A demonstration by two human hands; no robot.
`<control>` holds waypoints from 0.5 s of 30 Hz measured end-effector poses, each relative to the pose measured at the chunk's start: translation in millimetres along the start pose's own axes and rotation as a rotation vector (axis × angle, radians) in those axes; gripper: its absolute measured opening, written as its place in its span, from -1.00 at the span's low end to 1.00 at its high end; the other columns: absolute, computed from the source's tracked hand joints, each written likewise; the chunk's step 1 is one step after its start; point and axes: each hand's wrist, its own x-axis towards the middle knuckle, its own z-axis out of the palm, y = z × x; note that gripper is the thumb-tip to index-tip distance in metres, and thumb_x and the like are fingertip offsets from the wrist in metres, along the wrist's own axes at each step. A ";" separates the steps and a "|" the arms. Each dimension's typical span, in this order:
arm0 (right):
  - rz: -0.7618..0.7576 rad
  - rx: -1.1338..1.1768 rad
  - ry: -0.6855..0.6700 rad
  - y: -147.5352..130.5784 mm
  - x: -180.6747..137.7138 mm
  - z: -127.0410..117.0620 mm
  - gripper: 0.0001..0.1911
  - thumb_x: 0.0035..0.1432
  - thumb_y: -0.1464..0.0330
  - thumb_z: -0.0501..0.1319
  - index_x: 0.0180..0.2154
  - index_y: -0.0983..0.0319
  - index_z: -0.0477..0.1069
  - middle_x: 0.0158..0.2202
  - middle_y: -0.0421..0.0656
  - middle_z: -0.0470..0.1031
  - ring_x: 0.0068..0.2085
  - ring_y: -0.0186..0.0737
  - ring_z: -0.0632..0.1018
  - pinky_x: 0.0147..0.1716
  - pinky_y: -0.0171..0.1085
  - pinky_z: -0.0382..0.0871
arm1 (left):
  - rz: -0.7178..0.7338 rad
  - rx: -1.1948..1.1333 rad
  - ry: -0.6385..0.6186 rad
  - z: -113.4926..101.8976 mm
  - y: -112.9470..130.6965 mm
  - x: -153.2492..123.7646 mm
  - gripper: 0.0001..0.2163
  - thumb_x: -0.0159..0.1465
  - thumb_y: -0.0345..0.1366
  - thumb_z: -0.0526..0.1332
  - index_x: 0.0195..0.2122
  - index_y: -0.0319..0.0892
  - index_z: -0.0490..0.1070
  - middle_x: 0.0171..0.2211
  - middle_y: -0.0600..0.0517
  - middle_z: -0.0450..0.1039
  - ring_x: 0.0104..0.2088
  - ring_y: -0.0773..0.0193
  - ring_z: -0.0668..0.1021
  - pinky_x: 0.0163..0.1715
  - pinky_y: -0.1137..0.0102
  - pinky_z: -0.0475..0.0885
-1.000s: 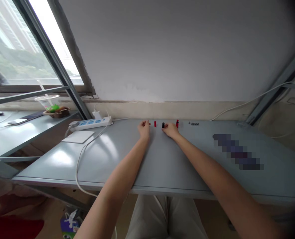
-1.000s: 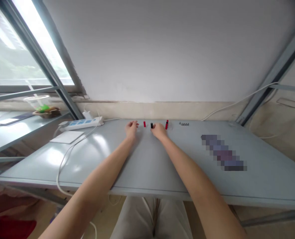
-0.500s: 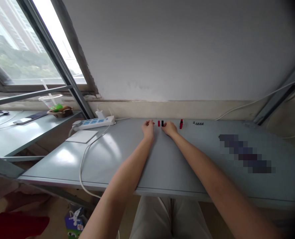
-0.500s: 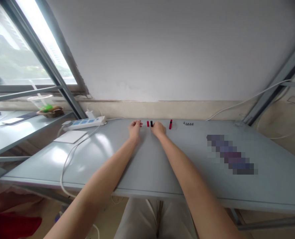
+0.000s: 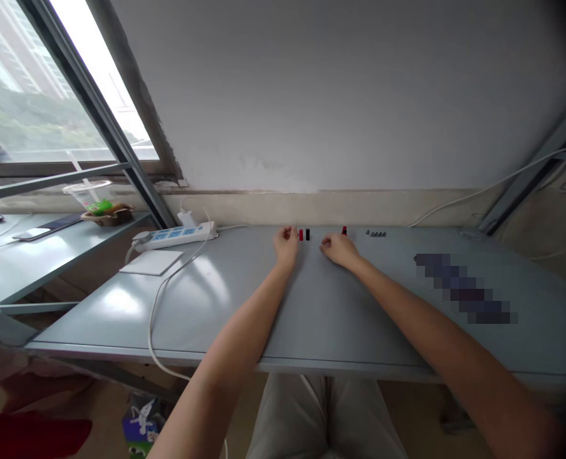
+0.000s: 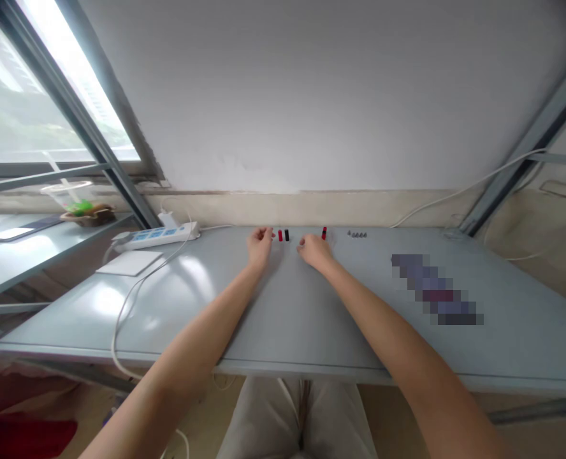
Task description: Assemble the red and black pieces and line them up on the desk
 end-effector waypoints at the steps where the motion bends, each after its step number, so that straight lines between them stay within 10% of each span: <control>1: 0.006 -0.008 0.001 6.5 -6.1 -7.2 -0.78 0.01 0.34 0.12 -0.28 0.23 0.45 -0.29 -0.07 0.50 -0.23 -0.17 0.49 -0.28 -0.28 0.29 | 0.066 0.035 -0.040 2.3 2.2 -3.2 -0.85 0.14 -0.28 0.06 -0.46 -0.22 0.35 -0.51 -0.02 0.39 -0.46 0.34 0.43 -0.38 0.44 0.30; 9: 0.101 -0.159 0.029 62.5 -39.1 -30.6 -0.74 0.05 0.34 0.11 -0.21 0.24 0.45 -0.19 -0.03 0.47 -0.15 -0.13 0.46 -0.20 -0.24 0.27 | 0.461 0.482 -0.620 34.2 12.1 -31.0 -0.61 0.06 -0.43 0.11 -0.04 -0.16 0.31 -0.21 -0.10 0.43 -0.18 0.16 0.43 -0.13 0.32 0.26; 15: 0.068 -0.193 -0.042 74.7 -40.4 -22.1 -0.62 0.08 0.27 0.08 -0.04 0.20 0.36 0.00 -0.03 0.36 -0.01 -0.04 0.37 -0.10 -0.13 0.22 | 0.512 0.688 -0.741 56.1 14.1 -34.3 -0.44 0.10 -0.41 0.06 0.17 -0.26 0.05 -0.07 -0.22 0.35 -0.07 0.06 0.39 -0.10 0.27 0.24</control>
